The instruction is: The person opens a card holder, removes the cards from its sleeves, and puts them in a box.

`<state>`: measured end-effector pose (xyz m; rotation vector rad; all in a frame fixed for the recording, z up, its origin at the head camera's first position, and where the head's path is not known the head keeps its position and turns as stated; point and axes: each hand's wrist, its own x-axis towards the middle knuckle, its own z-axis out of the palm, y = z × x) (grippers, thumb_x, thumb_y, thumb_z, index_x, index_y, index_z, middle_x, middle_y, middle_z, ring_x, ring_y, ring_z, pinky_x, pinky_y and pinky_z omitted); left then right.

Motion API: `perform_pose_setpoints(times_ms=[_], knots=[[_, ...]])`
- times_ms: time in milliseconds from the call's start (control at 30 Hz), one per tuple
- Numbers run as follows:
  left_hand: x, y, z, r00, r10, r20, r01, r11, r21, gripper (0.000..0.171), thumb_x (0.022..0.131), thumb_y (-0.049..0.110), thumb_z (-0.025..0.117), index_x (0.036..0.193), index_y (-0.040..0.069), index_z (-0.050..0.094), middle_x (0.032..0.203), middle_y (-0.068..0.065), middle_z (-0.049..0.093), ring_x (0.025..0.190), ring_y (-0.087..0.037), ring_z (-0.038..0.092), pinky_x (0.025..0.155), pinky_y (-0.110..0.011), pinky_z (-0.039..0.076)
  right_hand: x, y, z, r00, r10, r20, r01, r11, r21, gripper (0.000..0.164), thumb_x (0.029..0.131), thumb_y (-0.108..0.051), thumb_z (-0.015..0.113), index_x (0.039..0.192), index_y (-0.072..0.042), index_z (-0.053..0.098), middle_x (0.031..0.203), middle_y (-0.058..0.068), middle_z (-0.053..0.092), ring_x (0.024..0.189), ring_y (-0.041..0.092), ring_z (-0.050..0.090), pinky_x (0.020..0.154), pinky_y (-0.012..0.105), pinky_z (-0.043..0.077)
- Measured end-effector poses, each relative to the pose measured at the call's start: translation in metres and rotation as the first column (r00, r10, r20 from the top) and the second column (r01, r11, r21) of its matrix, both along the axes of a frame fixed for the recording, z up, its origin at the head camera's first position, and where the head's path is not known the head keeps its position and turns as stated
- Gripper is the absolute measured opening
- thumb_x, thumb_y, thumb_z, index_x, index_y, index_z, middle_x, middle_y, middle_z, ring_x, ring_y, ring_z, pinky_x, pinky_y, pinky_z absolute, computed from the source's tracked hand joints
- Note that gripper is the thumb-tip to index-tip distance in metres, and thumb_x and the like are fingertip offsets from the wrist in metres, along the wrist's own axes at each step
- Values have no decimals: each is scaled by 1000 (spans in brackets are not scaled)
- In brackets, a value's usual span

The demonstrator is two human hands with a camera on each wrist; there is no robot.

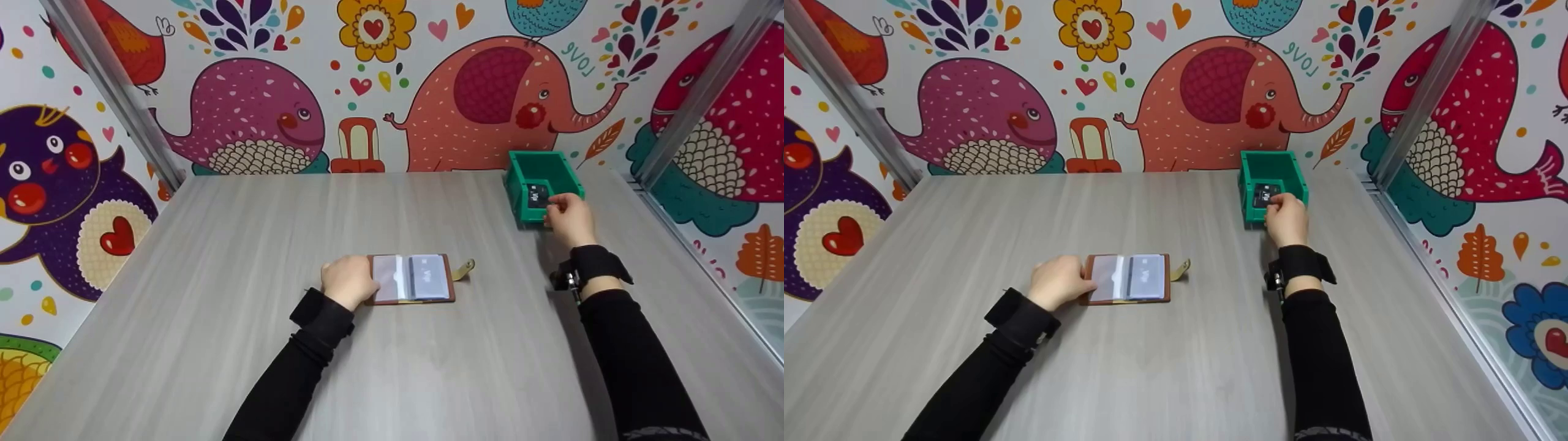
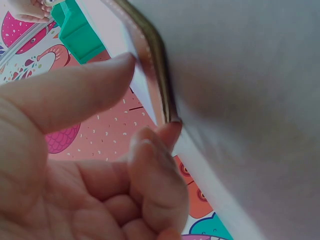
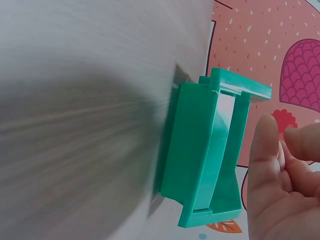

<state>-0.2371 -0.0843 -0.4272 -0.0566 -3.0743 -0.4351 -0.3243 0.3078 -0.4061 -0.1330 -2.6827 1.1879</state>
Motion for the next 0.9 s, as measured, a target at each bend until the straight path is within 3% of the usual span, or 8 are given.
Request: perform_pose_setpoints(times_ms=[200,500,700,900], knots=[[0,0,0,1000,0,2,0,1000,3,22,75,26,79,79,8,67,86,-9,70,81,-30,65,76,-44,43,2,-2,1,1000,2,-18,-2,1000,14,32,104,-15,46,123,9,56,101,19,59,81,20,60,63,19,46],[0,1,1,1000,10,8,-9,1000,-9,24,76,29,79,81,9,67,86,-8,69,82,-30,65,77,-45,43,5,-19,5,998,42,-55,-40,998,45,30,104,-17,48,120,6,60,104,20,60,87,29,61,65,23,47],[1,0,0,1000,1,-6,-1,1000,5,22,75,27,79,80,9,68,87,-8,70,82,-30,65,76,-45,43,8,-40,6,979,132,-153,-116,987,107,24,101,-12,54,114,5,65,102,21,64,85,29,59,73,37,45],[0,0,0,1000,4,-5,-4,1000,12,21,75,25,79,80,9,68,86,-9,70,82,-30,65,76,-45,43,12,-64,6,958,232,-167,-211,968,135,19,100,-10,57,109,3,67,97,18,65,83,28,58,74,39,44]])
